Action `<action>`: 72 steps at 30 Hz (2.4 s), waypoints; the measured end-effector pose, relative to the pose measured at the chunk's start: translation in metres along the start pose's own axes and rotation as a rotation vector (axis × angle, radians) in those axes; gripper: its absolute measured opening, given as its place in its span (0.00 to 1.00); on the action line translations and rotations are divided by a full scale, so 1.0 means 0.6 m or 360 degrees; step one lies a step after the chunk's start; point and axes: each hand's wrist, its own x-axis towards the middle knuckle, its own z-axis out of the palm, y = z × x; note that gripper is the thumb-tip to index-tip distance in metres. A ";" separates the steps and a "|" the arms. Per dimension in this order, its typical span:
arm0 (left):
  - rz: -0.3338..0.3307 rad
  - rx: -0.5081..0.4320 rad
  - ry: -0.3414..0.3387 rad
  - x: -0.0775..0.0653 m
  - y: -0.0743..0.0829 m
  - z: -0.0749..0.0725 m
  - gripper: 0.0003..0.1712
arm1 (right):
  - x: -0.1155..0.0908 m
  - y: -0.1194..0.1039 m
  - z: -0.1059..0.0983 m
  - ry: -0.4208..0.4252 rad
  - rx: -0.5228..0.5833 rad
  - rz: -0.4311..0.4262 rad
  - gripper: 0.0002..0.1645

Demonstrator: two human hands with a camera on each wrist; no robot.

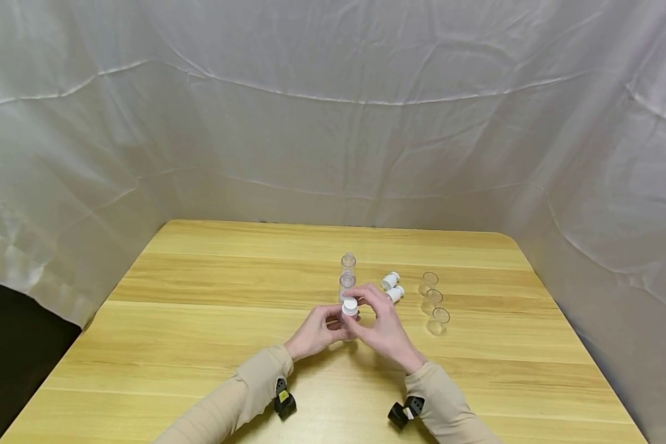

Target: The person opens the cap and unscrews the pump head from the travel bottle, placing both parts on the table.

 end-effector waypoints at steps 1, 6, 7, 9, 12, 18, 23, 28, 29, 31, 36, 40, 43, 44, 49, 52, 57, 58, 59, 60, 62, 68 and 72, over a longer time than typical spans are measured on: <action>0.0000 -0.0001 -0.0001 0.000 0.001 0.000 0.21 | -0.001 0.000 0.000 0.0006 -0.0028 0.0012 0.24; 0.0010 -0.0003 0.0003 -0.001 0.001 0.000 0.23 | 0.000 0.002 0.004 0.0062 -0.0075 0.0037 0.26; 0.0015 0.0000 0.0003 -0.001 0.001 0.000 0.23 | 0.000 0.002 0.004 0.0064 -0.0072 0.0026 0.25; 0.0020 -0.0007 -0.0003 -0.001 0.000 0.000 0.23 | 0.001 0.002 0.003 0.0047 -0.0059 -0.0003 0.22; 0.0020 -0.0005 -0.0015 -0.001 0.000 0.000 0.22 | 0.002 0.002 0.002 -0.0009 -0.0050 -0.0029 0.22; 0.0017 -0.0019 -0.0013 -0.001 0.000 0.000 0.22 | 0.001 0.002 0.002 -0.0012 -0.0091 0.0009 0.27; 0.0020 -0.0030 -0.0005 -0.001 0.001 0.000 0.23 | 0.003 0.003 0.003 0.0011 -0.0074 0.0016 0.23; 0.0031 0.0013 -0.0013 -0.001 0.000 0.000 0.21 | 0.001 0.002 0.002 -0.0032 -0.0092 -0.0024 0.24; 0.0028 0.0014 -0.0011 -0.001 0.000 0.000 0.21 | 0.001 0.001 0.002 -0.0034 -0.0097 -0.0024 0.24; 0.0021 0.0003 -0.0009 -0.001 -0.001 0.000 0.21 | 0.001 0.001 0.003 -0.0023 -0.0098 -0.0018 0.26; -0.0004 -0.0016 0.0010 -0.001 -0.003 0.002 0.21 | 0.003 0.000 0.004 0.0038 -0.0062 -0.0007 0.25; -0.0015 0.0002 0.0019 -0.001 -0.003 0.002 0.20 | 0.003 -0.002 0.002 0.0016 -0.0046 -0.0053 0.21; -0.0021 0.0007 0.0014 -0.001 -0.002 0.003 0.20 | 0.002 -0.003 0.000 -0.0014 -0.0069 -0.0074 0.22; -0.0025 0.0005 0.0012 -0.001 -0.002 0.003 0.20 | 0.002 -0.003 0.000 -0.0020 -0.0075 -0.0071 0.24; -0.0015 -0.0012 0.0009 -0.001 -0.001 0.002 0.22 | 0.002 -0.003 0.001 -0.0006 -0.0089 0.0009 0.28; 0.0004 -0.0003 0.0006 -0.001 -0.001 0.002 0.22 | 0.003 -0.003 0.002 0.0011 -0.0076 0.0007 0.25; 0.0012 0.0008 -0.0003 -0.001 0.000 0.000 0.20 | 0.003 -0.002 0.000 -0.0037 -0.0092 -0.0034 0.24; 0.0012 0.0005 -0.0005 -0.001 0.000 0.000 0.20 | 0.003 -0.002 0.000 -0.0048 -0.0102 -0.0028 0.25; 0.0010 0.0004 -0.0004 -0.001 0.000 0.001 0.20 | 0.002 -0.002 0.000 -0.0054 -0.0110 -0.0014 0.26; 0.0004 0.0005 -0.0001 -0.001 0.000 0.001 0.20 | 0.002 -0.002 0.000 -0.0052 -0.0119 0.0001 0.27; 0.0001 -0.0001 0.0004 -0.001 -0.001 0.001 0.21 | 0.001 -0.001 0.001 -0.0031 -0.0127 0.0024 0.28; -0.0009 0.0012 0.0009 -0.001 -0.002 0.001 0.21 | 0.002 0.001 0.001 -0.0022 -0.0091 -0.0006 0.23; -0.0004 -0.0002 0.0002 -0.001 -0.001 0.001 0.20 | 0.001 -0.002 0.000 -0.0035 -0.0117 0.0017 0.25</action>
